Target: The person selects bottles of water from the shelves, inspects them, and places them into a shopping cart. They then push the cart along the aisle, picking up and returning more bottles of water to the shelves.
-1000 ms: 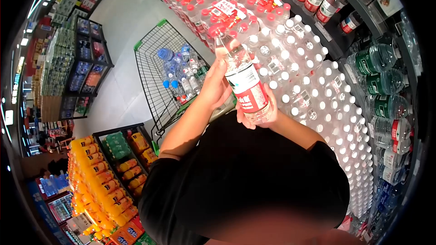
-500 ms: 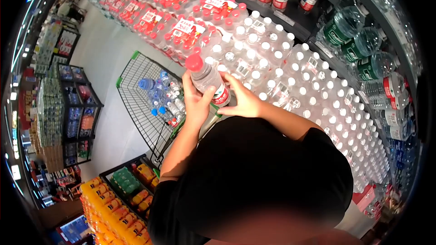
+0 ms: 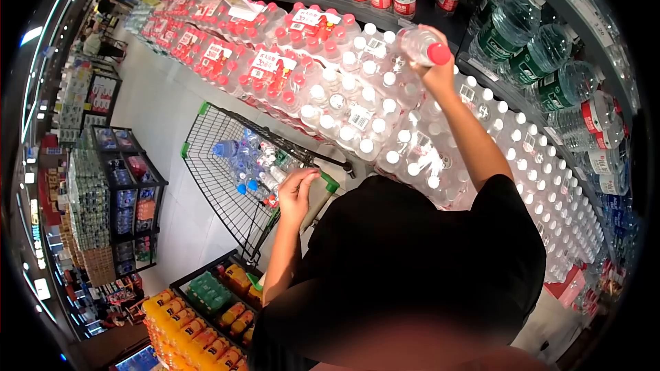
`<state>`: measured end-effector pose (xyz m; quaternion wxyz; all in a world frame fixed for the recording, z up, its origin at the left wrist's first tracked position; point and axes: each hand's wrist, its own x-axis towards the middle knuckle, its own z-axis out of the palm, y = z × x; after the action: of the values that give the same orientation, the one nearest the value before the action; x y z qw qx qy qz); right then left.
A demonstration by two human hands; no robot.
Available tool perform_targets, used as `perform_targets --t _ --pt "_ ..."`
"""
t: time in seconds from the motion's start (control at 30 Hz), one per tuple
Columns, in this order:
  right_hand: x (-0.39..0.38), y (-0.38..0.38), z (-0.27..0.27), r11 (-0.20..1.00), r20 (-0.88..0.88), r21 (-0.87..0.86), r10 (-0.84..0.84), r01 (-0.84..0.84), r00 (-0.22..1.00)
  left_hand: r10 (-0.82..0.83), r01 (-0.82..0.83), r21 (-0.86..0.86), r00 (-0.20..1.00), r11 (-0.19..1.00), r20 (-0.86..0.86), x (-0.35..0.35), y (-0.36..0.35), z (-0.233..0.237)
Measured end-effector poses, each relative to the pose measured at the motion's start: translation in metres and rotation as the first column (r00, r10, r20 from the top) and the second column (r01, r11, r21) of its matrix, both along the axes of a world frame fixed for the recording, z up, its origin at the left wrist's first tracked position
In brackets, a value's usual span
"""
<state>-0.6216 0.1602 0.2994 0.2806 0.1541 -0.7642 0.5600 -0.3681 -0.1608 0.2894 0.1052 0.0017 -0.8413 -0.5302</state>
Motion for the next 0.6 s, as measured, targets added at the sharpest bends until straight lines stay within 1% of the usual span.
perform_targets --t 0.07,0.13,0.17,0.2,0.27,0.3,0.33,0.37,0.4,0.47,0.5,0.6 --pt "-0.046 0.031 -0.006 0.958 -0.065 0.203 -0.194 0.203 0.979 0.119 -0.121 0.022 0.99 0.992 0.08 0.022 -0.008 -0.025" --pt "-0.076 0.046 -0.001 0.918 -0.036 0.266 -0.297 0.296 0.954 0.216 -0.224 0.033 0.962 0.974 0.167 0.043 -0.015 -0.048" --pt "-0.086 0.051 0.0 0.953 0.07 0.194 -0.251 0.234 0.965 0.252 -0.264 0.032 0.944 0.964 0.212 0.053 -0.019 -0.058" --pt "-0.095 0.055 0.005 0.934 0.125 0.254 -0.288 0.25 0.949 0.289 -0.307 0.031 0.922 0.951 0.256 0.061 -0.022 -0.065" --pt "-0.12 0.06 0.0 0.929 0.242 0.252 -0.333 0.272 0.911 0.335 -0.333 -0.066 0.879 0.94 0.338 0.076 -0.027 -0.074" --pt "-0.131 0.063 -0.006 0.919 0.264 0.282 -0.35 0.275 0.899 0.353 -0.343 -0.097 0.857 0.934 0.374 0.084 -0.033 -0.085" --pt "-0.15 0.069 -0.023 0.916 0.256 0.284 -0.356 0.281 0.899 0.37 -0.349 -0.128 0.834 0.928 0.409 0.092 -0.038 -0.098" --pt "-0.158 0.072 -0.03 0.931 0.274 0.274 -0.317 0.242 0.908 0.382 -0.343 -0.17 0.842 0.924 0.38 0.098 -0.042 -0.113" --pt "-0.162 0.072 -0.032 0.943 0.291 0.263 -0.279 0.204 0.915 0.398 -0.355 -0.179 0.84 0.917 0.369 0.102 -0.039 -0.115" --pt "-0.165 0.07 -0.04 0.947 0.287 0.257 -0.266 0.193 0.92 0.424 -0.376 -0.199 0.835 0.905 0.351 0.108 -0.032 -0.118" --pt "-0.164 0.069 -0.042 0.948 0.286 0.255 -0.261 0.189 0.922 0.393 -0.336 -0.219 0.859 0.916 0.328 0.113 -0.032 -0.123" --pt "-0.165 0.065 -0.045 0.969 0.339 0.203 -0.206 0.142 0.918 0.422 -0.249 -0.4 0.795 0.882 0.436 0.127 -0.03 -0.135"
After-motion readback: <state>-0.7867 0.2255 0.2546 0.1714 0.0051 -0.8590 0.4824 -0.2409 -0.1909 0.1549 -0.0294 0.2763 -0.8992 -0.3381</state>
